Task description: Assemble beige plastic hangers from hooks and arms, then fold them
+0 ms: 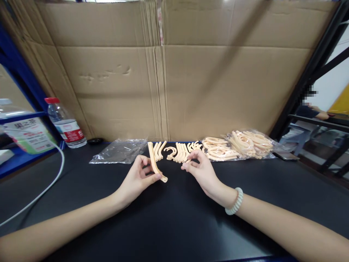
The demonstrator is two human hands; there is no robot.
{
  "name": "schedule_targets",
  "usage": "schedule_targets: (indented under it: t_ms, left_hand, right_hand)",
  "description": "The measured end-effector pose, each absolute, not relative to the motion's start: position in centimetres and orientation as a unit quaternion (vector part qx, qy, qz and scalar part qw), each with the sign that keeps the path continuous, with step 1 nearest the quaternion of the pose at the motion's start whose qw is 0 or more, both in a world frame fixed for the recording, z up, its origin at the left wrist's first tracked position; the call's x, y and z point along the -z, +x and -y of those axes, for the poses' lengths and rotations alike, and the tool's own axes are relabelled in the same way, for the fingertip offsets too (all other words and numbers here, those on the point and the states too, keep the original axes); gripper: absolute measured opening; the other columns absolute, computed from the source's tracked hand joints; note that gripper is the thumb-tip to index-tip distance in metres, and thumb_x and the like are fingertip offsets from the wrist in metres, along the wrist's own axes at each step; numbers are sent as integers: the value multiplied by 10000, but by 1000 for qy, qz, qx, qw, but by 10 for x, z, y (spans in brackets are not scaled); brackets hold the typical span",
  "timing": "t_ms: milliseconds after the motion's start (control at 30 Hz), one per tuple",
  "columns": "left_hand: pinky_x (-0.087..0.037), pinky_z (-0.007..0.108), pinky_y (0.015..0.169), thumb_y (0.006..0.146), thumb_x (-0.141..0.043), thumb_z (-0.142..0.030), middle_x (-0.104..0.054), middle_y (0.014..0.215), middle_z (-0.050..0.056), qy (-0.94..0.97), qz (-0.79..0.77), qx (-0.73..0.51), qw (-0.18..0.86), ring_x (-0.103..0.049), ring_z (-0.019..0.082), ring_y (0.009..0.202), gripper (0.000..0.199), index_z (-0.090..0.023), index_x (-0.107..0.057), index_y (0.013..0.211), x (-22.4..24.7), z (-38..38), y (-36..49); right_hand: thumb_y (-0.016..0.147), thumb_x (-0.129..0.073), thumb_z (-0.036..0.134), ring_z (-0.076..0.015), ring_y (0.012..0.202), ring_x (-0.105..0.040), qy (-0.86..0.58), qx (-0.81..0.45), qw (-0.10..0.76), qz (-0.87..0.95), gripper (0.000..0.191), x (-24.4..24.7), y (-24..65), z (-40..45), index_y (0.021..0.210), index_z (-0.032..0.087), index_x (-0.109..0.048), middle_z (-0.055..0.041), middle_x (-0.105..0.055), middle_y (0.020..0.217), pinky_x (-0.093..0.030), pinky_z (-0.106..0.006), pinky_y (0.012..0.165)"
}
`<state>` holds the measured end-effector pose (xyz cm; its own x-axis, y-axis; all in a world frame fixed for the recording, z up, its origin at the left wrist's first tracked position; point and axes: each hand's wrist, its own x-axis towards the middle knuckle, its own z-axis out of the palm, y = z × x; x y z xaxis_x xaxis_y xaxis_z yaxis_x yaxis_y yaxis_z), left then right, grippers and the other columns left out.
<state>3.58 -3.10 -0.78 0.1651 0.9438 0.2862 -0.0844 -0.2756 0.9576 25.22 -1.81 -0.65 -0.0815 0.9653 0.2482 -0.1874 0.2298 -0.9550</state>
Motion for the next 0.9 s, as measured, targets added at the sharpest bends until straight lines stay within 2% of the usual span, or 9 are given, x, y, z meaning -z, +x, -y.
schedule_targets:
  t_ms: [133, 233, 300, 367, 433, 533, 667, 800, 900]
  left_hand:
    - [-563, 378, 800, 632, -803, -234, -604, 886, -15, 599, -374, -513, 488, -666, 161, 784, 463, -202, -465, 947, 4, 32, 35]
    - [-537, 371, 826, 684, -774, -288, -641, 793, 1, 631, -373, -477, 485, -681, 190, 804, 291, -170, -544, 817, 1, 34, 35]
    - [-529, 369, 823, 702, -764, -302, -653, 784, 5, 641, -363, -474, 482, -685, 197, 807, 256, -170, -560, 781, 0, 35, 35]
    - [-526, 362, 816, 705, -764, -298, -656, 781, 4, 646, -358, -474, 479, -682, 195, 806, 242, -171, -570, 776, 0, 35, 35]
    - [-523, 355, 811, 709, -760, -291, -656, 780, 5, 652, -354, -472, 477, -676, 190, 805, 229, -171, -576, 772, 0, 34, 35]
    - [-522, 342, 786, 710, -756, -294, -651, 785, 10, 665, -344, -467, 470, -665, 185, 797, 228, -169, -567, 738, 2, 33, 35]
    - [-516, 325, 738, 719, -745, -307, -648, 780, 22, 676, -337, -460, 467, -654, 185, 786, 241, -167, -549, 705, 3, 33, 35]
    - [-517, 329, 751, 725, -740, -290, -657, 792, 31, 679, -340, -453, 467, -662, 192, 803, 227, -168, -550, 703, 2, 35, 34]
    - [-517, 322, 740, 732, -731, -259, -635, 769, 27, 694, -337, -456, 445, -663, 199, 808, 198, -168, -560, 691, 1, 37, 35]
  right_hand:
    - [638, -795, 258, -72, 666, -606, -343, -488, 579, 556, 475, 11, 250, 20, 923, 262, -414, 43, -454, 999, -534, -333, 772]
    - [624, -800, 239, -58, 651, -600, -347, -488, 565, 568, 536, 9, 249, 22, 974, 275, -395, 28, -441, 1063, -546, -323, 750]
    - [592, -819, 218, -55, 639, -599, -352, -498, 548, 573, 648, 8, 249, 23, 1089, 294, -410, -5, -463, 1152, -555, -328, 736]
    - [574, -830, 210, -82, 661, -619, -354, -522, 518, 577, 754, 6, 249, 21, 1206, 291, -427, -32, -536, 1148, -559, -348, 751]
    - [581, -834, 219, -127, 720, -650, -358, -544, 487, 582, 676, 6, 250, 19, 1179, 223, -519, -30, -641, 984, -553, -363, 795]
    - [598, -840, 241, -167, 775, -679, -355, -558, 466, 588, 376, 6, 250, 19, 917, 166, -656, -23, -694, 789, -548, -359, 834]
    - [605, -848, 241, -165, 780, -698, -327, -576, 468, 586, 221, 8, 248, 23, 734, 173, -683, -17, -708, 850, -559, -328, 817]
    - [609, -853, 239, -151, 755, -697, -319, -600, 478, 557, 203, 9, 247, 24, 719, 160, -701, -11, -690, 835, -577, -291, 776]
    - [630, -846, 247, -154, 798, -697, -310, -641, 464, 528, 192, 8, 246, 25, 719, 154, -703, -21, -692, 849, -581, -297, 812]
